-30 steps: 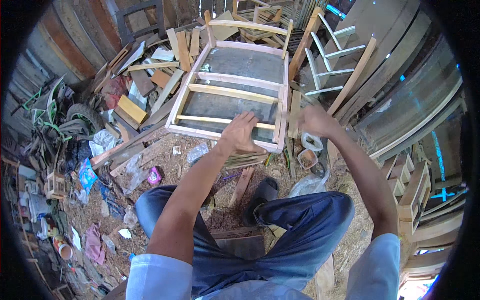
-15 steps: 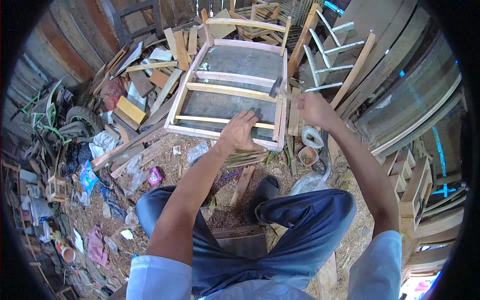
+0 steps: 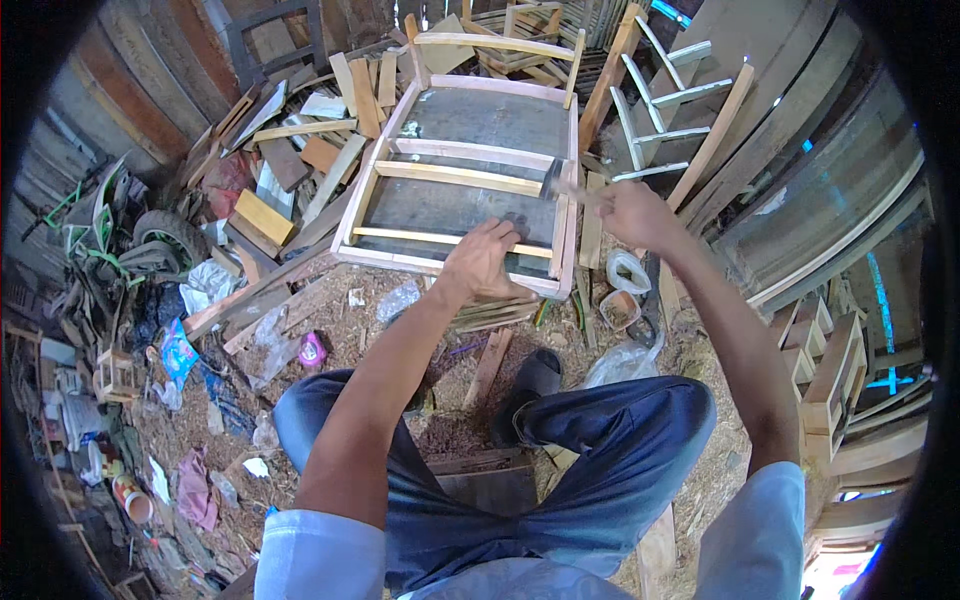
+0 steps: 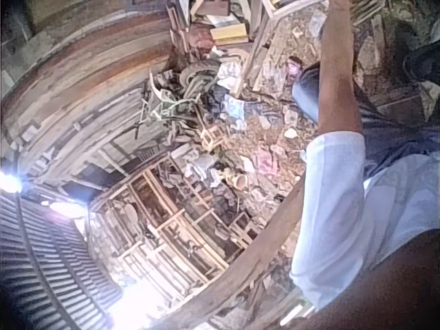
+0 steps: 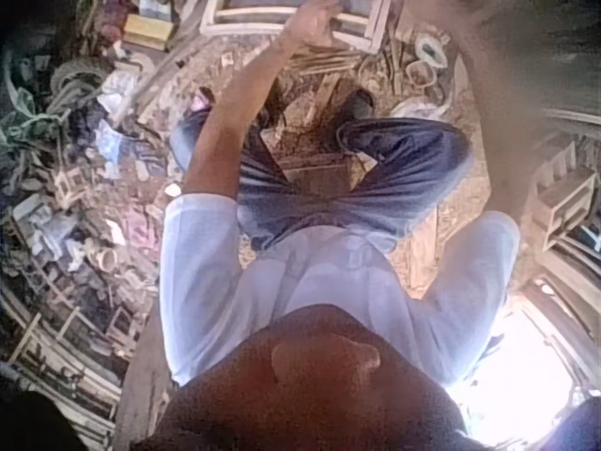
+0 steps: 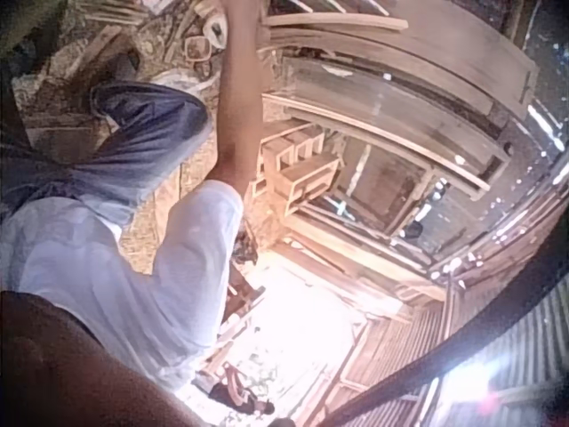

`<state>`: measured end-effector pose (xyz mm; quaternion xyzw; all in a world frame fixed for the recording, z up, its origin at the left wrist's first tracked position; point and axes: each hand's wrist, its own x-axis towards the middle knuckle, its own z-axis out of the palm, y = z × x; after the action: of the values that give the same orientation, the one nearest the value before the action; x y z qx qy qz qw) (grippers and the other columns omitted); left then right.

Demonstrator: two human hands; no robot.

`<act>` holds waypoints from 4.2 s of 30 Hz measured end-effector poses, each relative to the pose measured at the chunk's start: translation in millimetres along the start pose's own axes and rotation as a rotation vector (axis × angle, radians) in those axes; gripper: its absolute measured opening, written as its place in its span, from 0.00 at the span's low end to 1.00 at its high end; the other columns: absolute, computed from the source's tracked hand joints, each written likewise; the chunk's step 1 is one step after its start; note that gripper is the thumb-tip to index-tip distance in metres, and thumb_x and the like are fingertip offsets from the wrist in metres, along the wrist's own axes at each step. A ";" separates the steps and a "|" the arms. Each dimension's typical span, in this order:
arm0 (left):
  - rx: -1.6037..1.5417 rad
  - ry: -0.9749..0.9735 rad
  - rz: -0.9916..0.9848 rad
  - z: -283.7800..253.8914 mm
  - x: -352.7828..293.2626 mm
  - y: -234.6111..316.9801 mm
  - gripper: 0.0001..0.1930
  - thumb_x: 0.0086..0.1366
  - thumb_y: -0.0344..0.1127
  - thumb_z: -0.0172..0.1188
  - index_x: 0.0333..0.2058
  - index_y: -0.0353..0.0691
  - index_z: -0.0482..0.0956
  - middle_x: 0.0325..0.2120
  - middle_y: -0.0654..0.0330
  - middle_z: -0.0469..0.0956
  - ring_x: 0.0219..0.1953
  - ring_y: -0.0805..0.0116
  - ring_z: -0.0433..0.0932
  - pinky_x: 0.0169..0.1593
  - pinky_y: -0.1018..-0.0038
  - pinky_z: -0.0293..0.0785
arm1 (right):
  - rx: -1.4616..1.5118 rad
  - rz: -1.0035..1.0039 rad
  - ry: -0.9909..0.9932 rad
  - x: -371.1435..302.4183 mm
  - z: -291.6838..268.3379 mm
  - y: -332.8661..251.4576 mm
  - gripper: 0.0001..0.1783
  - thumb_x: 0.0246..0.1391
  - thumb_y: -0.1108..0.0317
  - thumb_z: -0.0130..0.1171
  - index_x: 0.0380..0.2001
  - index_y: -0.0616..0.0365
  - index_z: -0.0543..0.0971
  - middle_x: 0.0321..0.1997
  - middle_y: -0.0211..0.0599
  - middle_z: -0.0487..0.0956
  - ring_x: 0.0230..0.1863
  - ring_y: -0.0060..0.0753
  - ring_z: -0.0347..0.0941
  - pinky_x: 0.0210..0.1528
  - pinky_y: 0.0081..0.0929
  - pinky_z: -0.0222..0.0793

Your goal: Assembling a wooden frame by hammering small slats into place.

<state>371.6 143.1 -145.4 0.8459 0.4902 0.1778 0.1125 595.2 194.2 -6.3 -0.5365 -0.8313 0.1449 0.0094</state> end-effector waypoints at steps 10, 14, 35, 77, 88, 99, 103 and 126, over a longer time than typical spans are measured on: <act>0.011 -0.035 0.003 6.7 2.5 -2.0 0.50 0.33 0.67 0.68 0.49 0.30 0.72 0.51 0.50 0.69 0.58 0.53 0.64 0.63 0.65 0.59 | 0.064 -0.051 -0.005 -2.9 20.0 12.6 0.13 0.43 0.69 0.56 0.34 0.61 0.80 0.29 0.52 0.78 0.30 0.49 0.75 0.35 0.38 0.69; 0.001 0.120 0.075 10.7 -0.5 -4.6 0.49 0.31 0.68 0.68 0.40 0.25 0.76 0.44 0.48 0.74 0.49 0.54 0.71 0.57 0.66 0.66 | 0.000 -0.132 -0.137 0.5 12.4 12.8 0.13 0.45 0.62 0.54 0.31 0.57 0.81 0.30 0.54 0.78 0.32 0.52 0.75 0.38 0.45 0.70; -0.107 0.058 0.105 -8.6 -5.1 -1.0 0.40 0.43 0.64 0.65 0.43 0.31 0.76 0.45 0.45 0.74 0.49 0.50 0.73 0.56 0.61 0.67 | 0.136 -0.010 0.164 -20.8 47.9 0.1 0.15 0.50 0.62 0.55 0.39 0.58 0.79 0.33 0.56 0.78 0.38 0.56 0.75 0.42 0.45 0.70; -0.123 0.045 -0.021 -39.7 -51.4 -102.2 0.12 0.51 0.27 0.55 0.37 0.33 0.78 0.37 0.49 0.76 0.41 0.48 0.74 0.47 0.61 0.71 | 0.159 -0.049 -0.047 42.0 116.0 -67.0 0.21 0.39 0.70 0.68 0.36 0.70 0.75 0.32 0.60 0.78 0.38 0.56 0.76 0.42 0.42 0.71; -0.025 0.105 0.023 -36.3 -34.6 -62.1 0.12 0.57 0.42 0.58 0.35 0.40 0.78 0.37 0.54 0.77 0.41 0.53 0.75 0.46 0.59 0.70 | 0.334 0.013 0.072 22.4 72.0 -18.5 0.22 0.53 0.55 0.58 0.38 0.66 0.71 0.31 0.57 0.76 0.36 0.57 0.74 0.40 0.45 0.67; -0.178 0.159 -0.187 4.9 -2.7 7.5 0.15 0.62 0.47 0.53 0.34 0.43 0.80 0.37 0.61 0.76 0.46 0.59 0.71 0.51 0.59 0.63 | 0.280 0.044 0.265 -90.6 57.8 19.5 0.12 0.58 0.61 0.49 0.39 0.58 0.69 0.28 0.59 0.76 0.33 0.65 0.72 0.37 0.52 0.65; -0.234 0.130 -0.196 9.1 1.7 -1.0 0.17 0.61 0.49 0.54 0.34 0.41 0.80 0.37 0.59 0.76 0.45 0.57 0.71 0.51 0.59 0.64 | 0.099 0.011 0.073 -92.0 69.0 18.7 0.11 0.58 0.61 0.47 0.37 0.57 0.68 0.27 0.57 0.76 0.30 0.63 0.73 0.35 0.54 0.66; 0.377 0.800 -0.817 -29.0 -79.5 -91.8 0.24 0.54 0.46 0.60 0.45 0.35 0.72 0.43 0.45 0.73 0.48 0.51 0.71 0.53 0.58 0.64 | 0.261 -0.160 0.150 0.9 81.7 -65.2 0.15 0.54 0.69 0.50 0.44 0.63 0.70 0.27 0.61 0.76 0.32 0.63 0.73 0.38 0.49 0.69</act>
<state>251.0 119.8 -167.6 0.4619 0.8029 0.3346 -0.1734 522.8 151.2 -68.3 -0.4721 -0.8424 0.2101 0.1526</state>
